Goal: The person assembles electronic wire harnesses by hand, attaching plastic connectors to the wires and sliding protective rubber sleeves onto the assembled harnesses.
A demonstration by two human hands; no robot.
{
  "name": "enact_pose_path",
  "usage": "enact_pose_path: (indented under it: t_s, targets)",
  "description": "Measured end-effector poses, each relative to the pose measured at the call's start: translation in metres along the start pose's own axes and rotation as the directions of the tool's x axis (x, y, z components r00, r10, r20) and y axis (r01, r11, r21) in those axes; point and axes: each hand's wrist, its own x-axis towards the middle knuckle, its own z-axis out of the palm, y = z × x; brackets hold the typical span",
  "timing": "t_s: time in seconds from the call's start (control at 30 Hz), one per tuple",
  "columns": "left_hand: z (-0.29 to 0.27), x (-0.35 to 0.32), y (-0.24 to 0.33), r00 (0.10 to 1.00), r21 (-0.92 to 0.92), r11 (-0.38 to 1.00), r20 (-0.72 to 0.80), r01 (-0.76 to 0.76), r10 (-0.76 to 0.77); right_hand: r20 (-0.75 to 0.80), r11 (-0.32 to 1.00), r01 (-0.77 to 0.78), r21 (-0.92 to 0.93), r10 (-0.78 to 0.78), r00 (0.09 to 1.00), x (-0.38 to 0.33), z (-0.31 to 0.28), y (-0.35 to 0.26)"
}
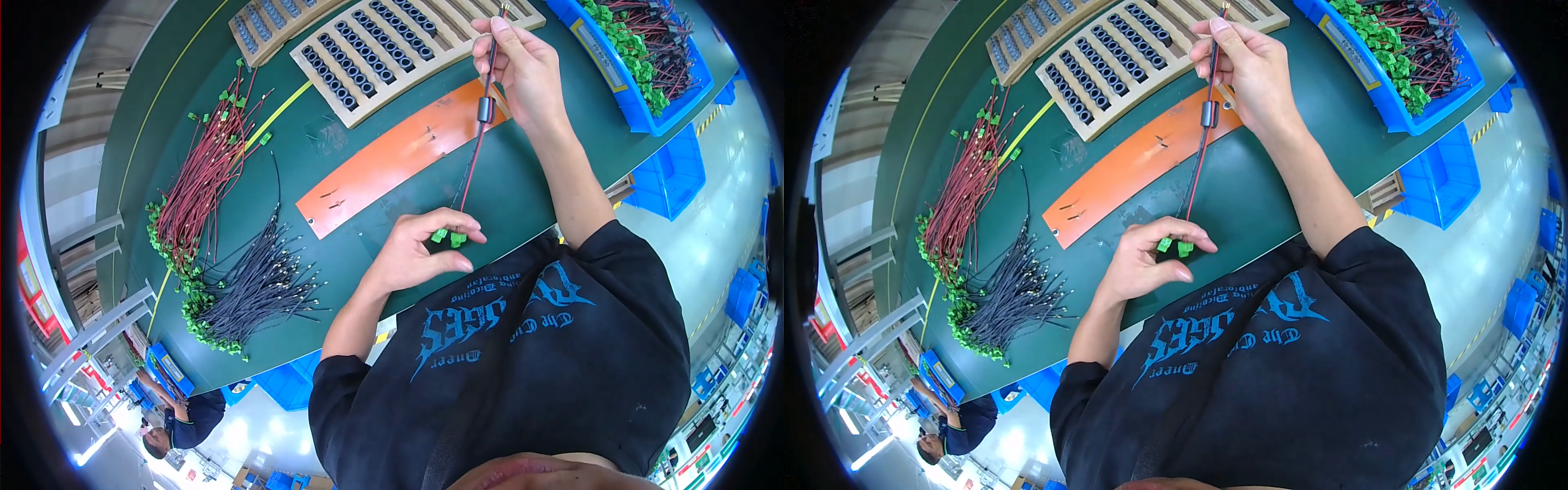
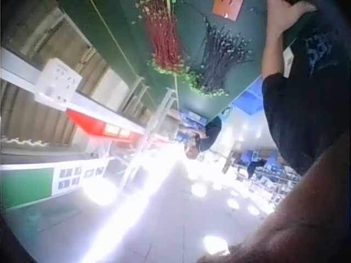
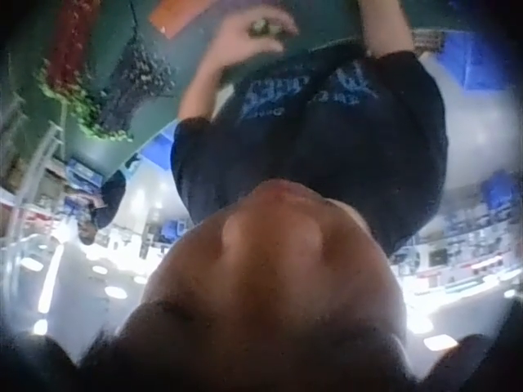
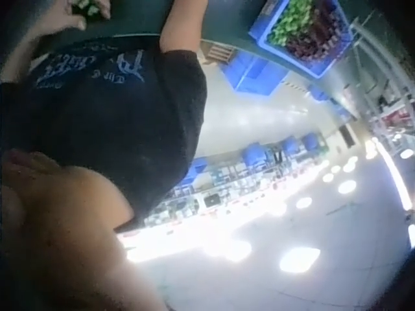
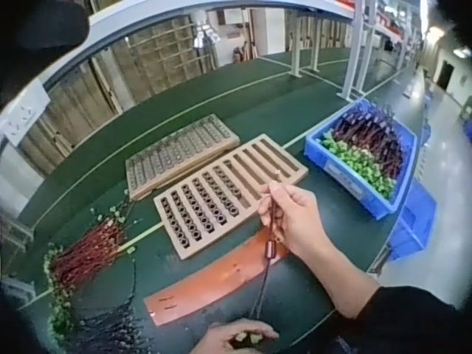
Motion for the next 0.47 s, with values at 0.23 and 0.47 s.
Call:
enact_pose_path:
  t_s: [0.23, 0.47]
  targets:
    - [0.017, -0.004, -0.006, 0.891, 0.447, 0.893, -0.425, 0.055, 0.158, 0.066, 0.99, -0.017, -0.14, 0.026, 0.997, 0.009, -0.001, -0.006]
    - [0.016, -0.004, -0.002, 0.984, 0.425, 0.898, -0.078, -0.112, 0.159, 0.119, 0.971, -0.083, -0.225, 0.112, 0.987, 0.013, 0.001, -0.002]
